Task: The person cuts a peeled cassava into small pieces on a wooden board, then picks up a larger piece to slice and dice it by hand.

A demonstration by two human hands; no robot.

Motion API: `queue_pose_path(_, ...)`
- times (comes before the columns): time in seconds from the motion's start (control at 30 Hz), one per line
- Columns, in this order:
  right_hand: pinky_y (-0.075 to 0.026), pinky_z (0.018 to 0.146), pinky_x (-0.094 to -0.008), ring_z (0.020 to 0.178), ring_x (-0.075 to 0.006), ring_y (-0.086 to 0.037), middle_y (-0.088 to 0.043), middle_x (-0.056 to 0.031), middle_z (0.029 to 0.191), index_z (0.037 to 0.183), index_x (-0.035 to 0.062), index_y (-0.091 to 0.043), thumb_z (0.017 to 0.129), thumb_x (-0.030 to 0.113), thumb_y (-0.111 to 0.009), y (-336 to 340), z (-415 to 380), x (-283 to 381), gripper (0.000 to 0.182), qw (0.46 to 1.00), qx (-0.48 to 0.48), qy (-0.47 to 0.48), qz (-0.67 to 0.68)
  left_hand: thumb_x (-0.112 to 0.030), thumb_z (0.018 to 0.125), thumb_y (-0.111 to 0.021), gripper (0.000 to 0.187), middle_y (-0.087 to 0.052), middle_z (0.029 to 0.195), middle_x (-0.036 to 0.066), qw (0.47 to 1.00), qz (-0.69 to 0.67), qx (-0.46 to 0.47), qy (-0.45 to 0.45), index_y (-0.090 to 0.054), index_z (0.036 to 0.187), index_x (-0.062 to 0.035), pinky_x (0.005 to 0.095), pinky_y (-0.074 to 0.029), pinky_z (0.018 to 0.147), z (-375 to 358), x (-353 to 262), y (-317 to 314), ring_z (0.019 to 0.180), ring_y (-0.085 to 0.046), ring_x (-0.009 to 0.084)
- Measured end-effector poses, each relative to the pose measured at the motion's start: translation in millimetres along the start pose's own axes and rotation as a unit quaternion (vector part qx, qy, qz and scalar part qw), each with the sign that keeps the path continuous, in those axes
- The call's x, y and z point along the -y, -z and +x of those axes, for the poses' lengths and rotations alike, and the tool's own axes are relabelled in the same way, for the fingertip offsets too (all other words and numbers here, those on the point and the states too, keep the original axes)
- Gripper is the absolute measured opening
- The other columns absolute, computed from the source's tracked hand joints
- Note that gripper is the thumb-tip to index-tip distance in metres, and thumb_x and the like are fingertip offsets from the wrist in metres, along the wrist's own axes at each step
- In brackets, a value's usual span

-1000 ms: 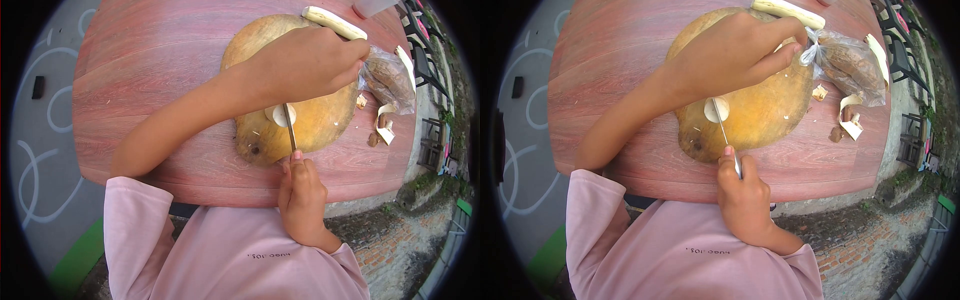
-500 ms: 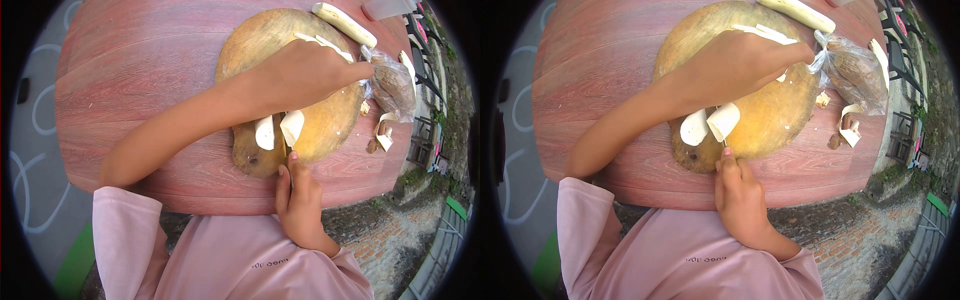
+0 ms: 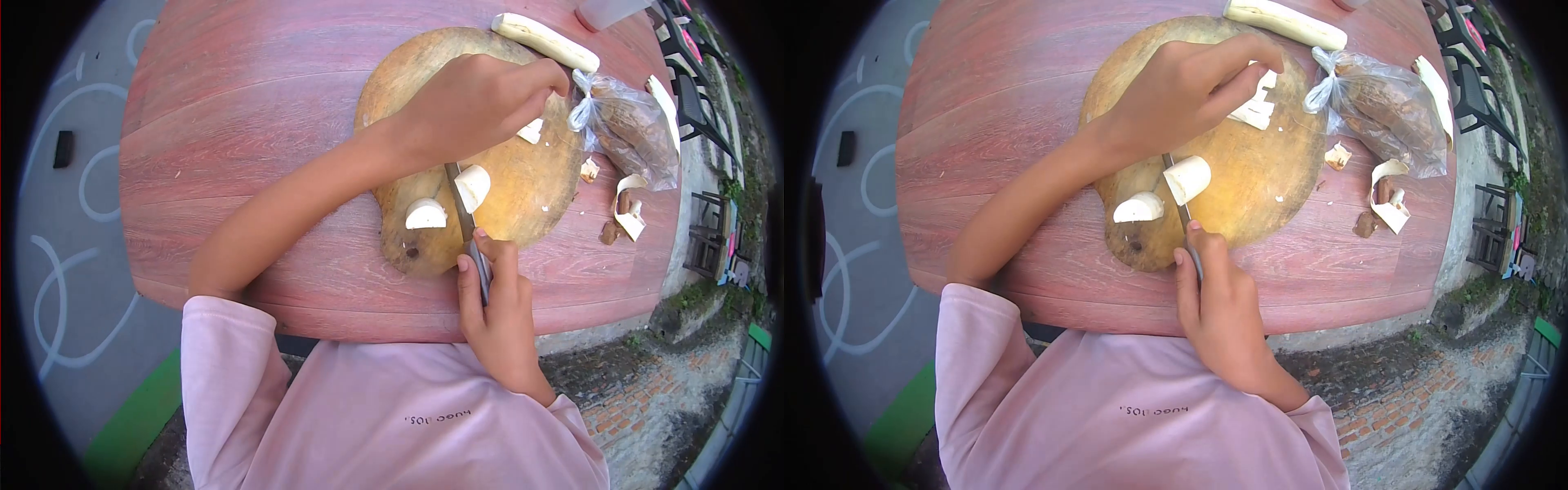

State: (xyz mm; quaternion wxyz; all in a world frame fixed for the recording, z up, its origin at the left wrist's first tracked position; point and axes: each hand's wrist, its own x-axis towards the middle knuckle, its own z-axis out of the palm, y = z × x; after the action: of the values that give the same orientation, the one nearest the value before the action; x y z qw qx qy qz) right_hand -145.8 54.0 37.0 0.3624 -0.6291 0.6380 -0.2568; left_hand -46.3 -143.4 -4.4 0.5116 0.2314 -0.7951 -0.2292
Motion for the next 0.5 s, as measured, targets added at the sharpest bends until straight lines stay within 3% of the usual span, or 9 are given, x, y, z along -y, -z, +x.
queue_pose_path(0.07, -0.048, 0.056, -0.0407, 0.064, -0.0395, -0.064, -0.064, -0.0244, 0.078, 0.120, -0.0019, -0.049, 0.099, 0.007, -0.058, 9, 4, 5, 0.024, 0.996, 0.017, -0.053, 0.065, -0.006, 0.093, -0.062, 0.013, -0.053, 0.057, 0.004, 1.000, 0.008, -0.004, -0.012, -0.066, 0.106, -0.0092, 0.0304, -0.039, 0.047, 1, -6, 6, 0.047, -0.051, 0.0130)
queue_pose_path(0.17, -0.044, 0.056, -0.0348, 0.060, -0.0287, -0.062, -0.060, -0.0199, 0.070, 0.117, -0.0011, -0.048, 0.101, 0.009, -0.056, 16, 6, -2, 0.021, 0.982, 0.030, -0.072, 0.170, -0.005, 0.096, -0.062, 0.010, -0.049, 0.056, -0.002, 1.000, 0.003, -0.020, 0.009, -0.066, 0.105, -0.0071, 0.0246, -0.032, 0.047, 4, -14, 16, 0.049, -0.044, 0.0037)
queue_pose_path(0.23, -0.042, 0.056, -0.0320, 0.059, -0.0206, -0.058, -0.060, -0.0156, 0.070, 0.117, -0.0006, -0.048, 0.101, 0.009, -0.057, 15, 0, -16, 0.021, 0.977, 0.025, -0.029, 0.209, -0.006, 0.100, -0.059, 0.009, -0.049, 0.060, -0.007, 0.996, -0.029, -0.044, 0.065, -0.064, 0.107, -0.0048, 0.0211, -0.028, 0.048, 8, -22, 32, 0.053, -0.039, -0.0012)
queue_pose_path(0.33, -0.039, 0.055, -0.0290, 0.059, -0.0125, -0.052, -0.058, -0.0096, 0.069, 0.117, -0.0002, -0.048, 0.100, 0.008, -0.058, 11, -7, -19, 0.022, 0.954, 0.015, -0.009, 0.300, -0.005, 0.101, -0.056, 0.011, -0.050, 0.063, -0.005, 0.994, -0.059, -0.062, 0.074, -0.062, 0.110, -0.0035, 0.0202, -0.027, 0.049, 17, -41, 48, 0.053, -0.037, 0.0006)
queue_pose_path(0.43, -0.039, 0.055, -0.0278, 0.059, -0.0096, -0.051, -0.059, -0.0062, 0.071, 0.119, 0.0004, -0.049, 0.099, 0.007, -0.061, 7, -15, -19, 0.024, 0.924, -0.023, 0.042, 0.379, -0.011, 0.102, -0.057, 0.011, -0.057, 0.066, -0.003, 0.991, -0.082, -0.099, 0.047, -0.064, 0.107, -0.0034, 0.0228, -0.034, 0.049, 22, -66, 73, 0.054, -0.045, 0.0016)
queue_pose_path(0.5, -0.039, 0.054, -0.0278, 0.059, -0.0093, -0.052, -0.059, -0.0055, 0.071, 0.119, 0.0007, -0.050, 0.098, 0.006, -0.062, 6, -17, -22, 0.025, 0.919, -0.064, 0.096, 0.378, -0.013, 0.100, -0.060, 0.015, -0.057, 0.068, 0.000, 0.995, -0.058, -0.026, 0.074, -0.064, 0.110, -0.0035, 0.0227, -0.037, 0.051, 19, -80, 90, 0.056, -0.047, 0.0038)
